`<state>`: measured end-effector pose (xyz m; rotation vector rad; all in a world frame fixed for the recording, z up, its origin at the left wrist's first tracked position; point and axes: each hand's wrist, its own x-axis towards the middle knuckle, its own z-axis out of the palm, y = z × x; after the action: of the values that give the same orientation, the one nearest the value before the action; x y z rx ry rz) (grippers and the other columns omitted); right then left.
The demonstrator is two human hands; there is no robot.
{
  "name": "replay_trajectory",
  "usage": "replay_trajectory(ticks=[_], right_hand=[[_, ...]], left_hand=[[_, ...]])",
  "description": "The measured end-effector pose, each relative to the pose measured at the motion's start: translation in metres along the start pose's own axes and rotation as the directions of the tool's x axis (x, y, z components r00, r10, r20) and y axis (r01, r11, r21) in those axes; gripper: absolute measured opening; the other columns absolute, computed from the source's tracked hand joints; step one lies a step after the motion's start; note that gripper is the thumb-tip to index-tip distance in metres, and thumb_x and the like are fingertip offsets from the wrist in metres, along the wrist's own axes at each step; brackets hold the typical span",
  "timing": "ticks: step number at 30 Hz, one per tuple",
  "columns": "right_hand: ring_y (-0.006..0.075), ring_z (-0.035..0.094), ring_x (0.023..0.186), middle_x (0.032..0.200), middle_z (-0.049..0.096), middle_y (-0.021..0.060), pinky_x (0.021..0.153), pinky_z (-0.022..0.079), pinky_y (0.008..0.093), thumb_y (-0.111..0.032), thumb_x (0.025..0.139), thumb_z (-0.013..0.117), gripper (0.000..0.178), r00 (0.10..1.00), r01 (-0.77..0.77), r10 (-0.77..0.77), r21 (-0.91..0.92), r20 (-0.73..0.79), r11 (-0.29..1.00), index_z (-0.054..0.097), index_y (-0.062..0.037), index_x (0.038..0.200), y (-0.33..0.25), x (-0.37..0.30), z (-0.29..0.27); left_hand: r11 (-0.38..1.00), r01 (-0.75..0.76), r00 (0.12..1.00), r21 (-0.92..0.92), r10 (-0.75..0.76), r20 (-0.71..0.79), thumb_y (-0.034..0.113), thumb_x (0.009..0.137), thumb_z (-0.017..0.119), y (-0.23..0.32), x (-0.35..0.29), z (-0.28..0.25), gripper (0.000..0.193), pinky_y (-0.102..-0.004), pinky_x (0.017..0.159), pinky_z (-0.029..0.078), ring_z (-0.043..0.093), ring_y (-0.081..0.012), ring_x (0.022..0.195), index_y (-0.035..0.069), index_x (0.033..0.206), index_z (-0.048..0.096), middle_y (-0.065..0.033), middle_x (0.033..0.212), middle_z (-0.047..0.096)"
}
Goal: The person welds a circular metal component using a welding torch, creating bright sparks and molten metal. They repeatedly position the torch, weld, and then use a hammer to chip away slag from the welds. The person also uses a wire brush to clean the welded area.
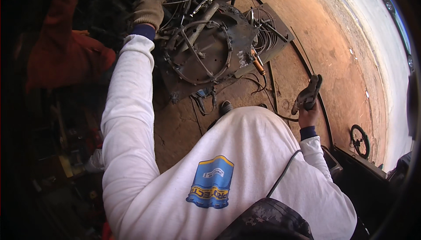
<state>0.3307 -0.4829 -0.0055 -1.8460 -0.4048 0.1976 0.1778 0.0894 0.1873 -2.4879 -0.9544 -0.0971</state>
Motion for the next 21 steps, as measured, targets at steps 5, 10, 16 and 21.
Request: replay_trajectory(ticks=[5,10,16,21], right_hand=[[0.0151,0.066,0.090,0.099,0.070,0.0071,0.080,0.052,0.0291,0.000,0.084,0.068,0.032,0.999,-0.046,0.046,-0.010,-0.024,0.999,0.058,-0.0001,0.114,0.009,-0.004,-0.003],[0.0148,0.065,0.094,0.103,0.069,0.0073,0.083,0.051,0.0303,-0.001,0.085,0.069,0.033,0.997,-0.068,0.066,-0.065,-0.026,0.996,0.058,-0.0004,0.116,0.012,-0.003,-0.008],[0.0145,0.064,0.095,0.104,0.068,0.0067,0.084,0.051,0.0303,-0.002,0.086,0.069,0.033,0.994,-0.104,0.102,-0.066,-0.030,0.992,0.057,-0.0005,0.117,0.011,-0.002,-0.007],[0.0136,0.064,0.095,0.104,0.068,0.0051,0.084,0.050,0.0294,0.000,0.085,0.068,0.036,0.997,-0.077,0.078,-0.066,0.008,0.995,0.057,-0.0009,0.119,0.021,-0.001,-0.019]], left_hand=[[0.933,0.098,0.972,-0.347,-0.164,-0.167,0.022,0.096,0.051,-0.041,0.019,0.009,0.026,-0.0433,0.092,0.053,0.066,-0.0347,0.104,0.022,0.113,0.070,-0.0130,0.109,0.070],[0.740,0.303,0.922,-0.600,-0.388,-0.014,0.030,0.098,0.052,-0.044,0.018,0.032,0.027,-0.0419,0.095,0.050,0.064,-0.0348,0.109,0.020,0.117,0.069,-0.0150,0.117,0.068],[0.542,0.357,0.881,-0.761,-0.467,0.082,0.035,0.098,0.053,-0.044,0.022,0.082,0.031,-0.0437,0.096,0.048,0.062,-0.0374,0.113,0.018,0.119,0.068,-0.0156,0.119,0.067],[0.378,0.299,0.917,-0.876,-0.367,0.154,0.037,0.087,0.067,-0.040,0.025,0.100,0.050,-0.0364,0.099,0.046,0.062,-0.0316,0.114,0.002,0.122,0.065,-0.0175,0.122,0.067]])
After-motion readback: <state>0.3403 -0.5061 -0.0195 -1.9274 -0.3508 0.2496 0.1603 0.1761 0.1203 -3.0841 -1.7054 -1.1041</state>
